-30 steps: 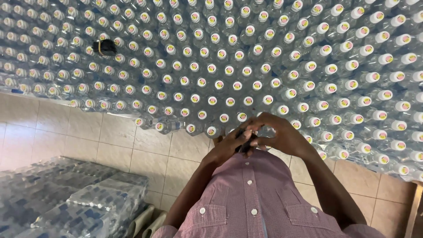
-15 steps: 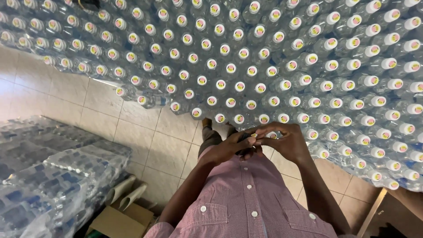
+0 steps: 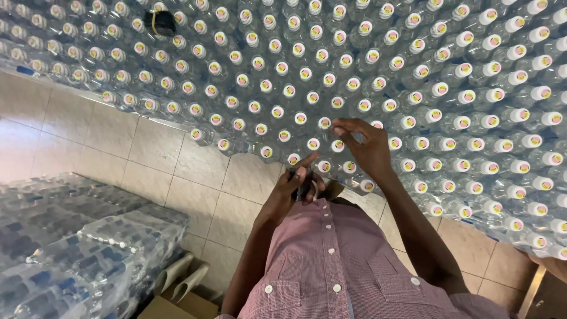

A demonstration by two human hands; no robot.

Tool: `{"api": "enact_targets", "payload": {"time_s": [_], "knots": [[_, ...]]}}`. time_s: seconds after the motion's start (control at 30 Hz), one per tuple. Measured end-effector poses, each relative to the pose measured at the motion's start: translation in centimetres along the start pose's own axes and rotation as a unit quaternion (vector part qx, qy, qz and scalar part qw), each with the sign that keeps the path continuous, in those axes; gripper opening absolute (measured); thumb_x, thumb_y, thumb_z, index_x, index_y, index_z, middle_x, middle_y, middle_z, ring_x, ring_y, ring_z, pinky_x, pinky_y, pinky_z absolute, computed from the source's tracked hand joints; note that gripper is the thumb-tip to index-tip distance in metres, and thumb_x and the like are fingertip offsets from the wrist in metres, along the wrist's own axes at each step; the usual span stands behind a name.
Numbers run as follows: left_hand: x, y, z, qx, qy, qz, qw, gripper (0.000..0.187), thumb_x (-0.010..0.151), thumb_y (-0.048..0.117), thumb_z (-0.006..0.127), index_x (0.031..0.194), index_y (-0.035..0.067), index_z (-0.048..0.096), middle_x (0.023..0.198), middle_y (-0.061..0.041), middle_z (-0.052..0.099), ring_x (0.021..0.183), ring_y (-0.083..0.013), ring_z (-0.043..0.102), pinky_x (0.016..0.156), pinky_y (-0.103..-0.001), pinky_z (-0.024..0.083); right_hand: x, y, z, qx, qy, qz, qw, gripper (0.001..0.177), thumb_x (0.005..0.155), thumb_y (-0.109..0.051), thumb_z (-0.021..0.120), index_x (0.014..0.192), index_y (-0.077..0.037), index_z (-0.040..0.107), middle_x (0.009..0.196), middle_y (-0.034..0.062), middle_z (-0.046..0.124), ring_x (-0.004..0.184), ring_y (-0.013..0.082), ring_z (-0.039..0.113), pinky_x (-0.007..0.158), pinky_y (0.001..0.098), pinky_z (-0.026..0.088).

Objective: Applying small circular labels to the caps of a large number of water bottles arranged on a table.

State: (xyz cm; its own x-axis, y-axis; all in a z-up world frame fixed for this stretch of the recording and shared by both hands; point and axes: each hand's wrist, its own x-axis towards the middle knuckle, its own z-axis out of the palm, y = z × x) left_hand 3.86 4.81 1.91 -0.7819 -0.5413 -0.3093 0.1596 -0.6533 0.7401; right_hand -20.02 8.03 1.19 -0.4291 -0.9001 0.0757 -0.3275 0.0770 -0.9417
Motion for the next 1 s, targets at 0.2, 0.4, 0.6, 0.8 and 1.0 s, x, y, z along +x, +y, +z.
{"api": "enact_targets", "payload": {"time_s": [0.2, 0.4, 0.6, 0.8, 1.0], "knots": [[-1.8, 1.9, -4.1, 0.008, 0.017, 0.012, 1.000, 0.065, 0.116, 0.040, 0.049, 0.167, 0.001, 0.041, 0.104, -0.023, 0.073, 0.072, -0.0169, 0.064, 0.059, -0.028, 0.048, 3.0, 3.1, 3.7, -0.168, 0.038, -0.075, 0.982, 0.017, 0.105, -0.008, 0.079, 0.121, -0.013, 0.083, 0.102, 0.0113, 0.084, 0.102, 0.0358, 0.079, 0.096, 0.0508, 0.059], [-1.8, 1.9, -7.4, -0.017, -0.006, 0.010, 1.000, 0.068, 0.115, 0.042, 0.050, 0.167, 0.001, 0.038, 0.102, -0.026, 0.074, 0.071, -0.0204, 0.065, 0.059, -0.029, 0.050, 1.4, 2.1, 3.0, -0.222, -0.022, -0.048, 0.974, 0.017, 0.105, -0.009, 0.075, 0.121, -0.013, 0.077, 0.114, 0.0149, 0.081, 0.114, 0.0470, 0.074, 0.099, 0.0598, 0.057], [-0.9, 3.3, -8.3, -0.016, -0.059, -0.013, 0.998, 0.065, 0.117, 0.038, 0.044, 0.170, 0.001, 0.035, 0.105, -0.025, 0.074, 0.073, -0.0198, 0.063, 0.061, -0.031, 0.050, 1.3, 3.2, 2.9, -0.254, -0.025, -0.114, 0.960, 0.014, 0.097, -0.008, 0.082, 0.109, -0.004, 0.076, 0.109, 0.0185, 0.082, 0.113, 0.0459, 0.075, 0.103, 0.0582, 0.056], [0.1, 5.8, -9.5, -0.274, 0.056, 0.086, 0.956, 0.060, 0.115, 0.041, 0.045, 0.161, 0.002, 0.046, 0.107, -0.011, 0.066, 0.074, -0.0146, 0.057, 0.057, -0.025, 0.044, 1.0, 4.9, 3.3, -0.354, -0.055, -0.068, 0.931, 0.021, 0.104, -0.025, 0.074, 0.121, -0.020, 0.063, 0.103, 0.0061, 0.080, 0.107, 0.0323, 0.078, 0.113, 0.0529, 0.052], [-0.7, 8.0, -8.1, -0.285, 0.048, 0.094, 0.953, 0.056, 0.116, 0.041, 0.045, 0.158, 0.004, 0.046, 0.105, -0.007, 0.058, 0.074, -0.0145, 0.051, 0.057, -0.026, 0.042, 0.9, 4.1, 3.2, -0.324, -0.068, -0.055, 0.942, 0.027, 0.102, -0.021, 0.074, 0.125, -0.018, 0.061, 0.106, 0.0097, 0.079, 0.110, 0.0370, 0.077, 0.113, 0.0579, 0.049]]}}
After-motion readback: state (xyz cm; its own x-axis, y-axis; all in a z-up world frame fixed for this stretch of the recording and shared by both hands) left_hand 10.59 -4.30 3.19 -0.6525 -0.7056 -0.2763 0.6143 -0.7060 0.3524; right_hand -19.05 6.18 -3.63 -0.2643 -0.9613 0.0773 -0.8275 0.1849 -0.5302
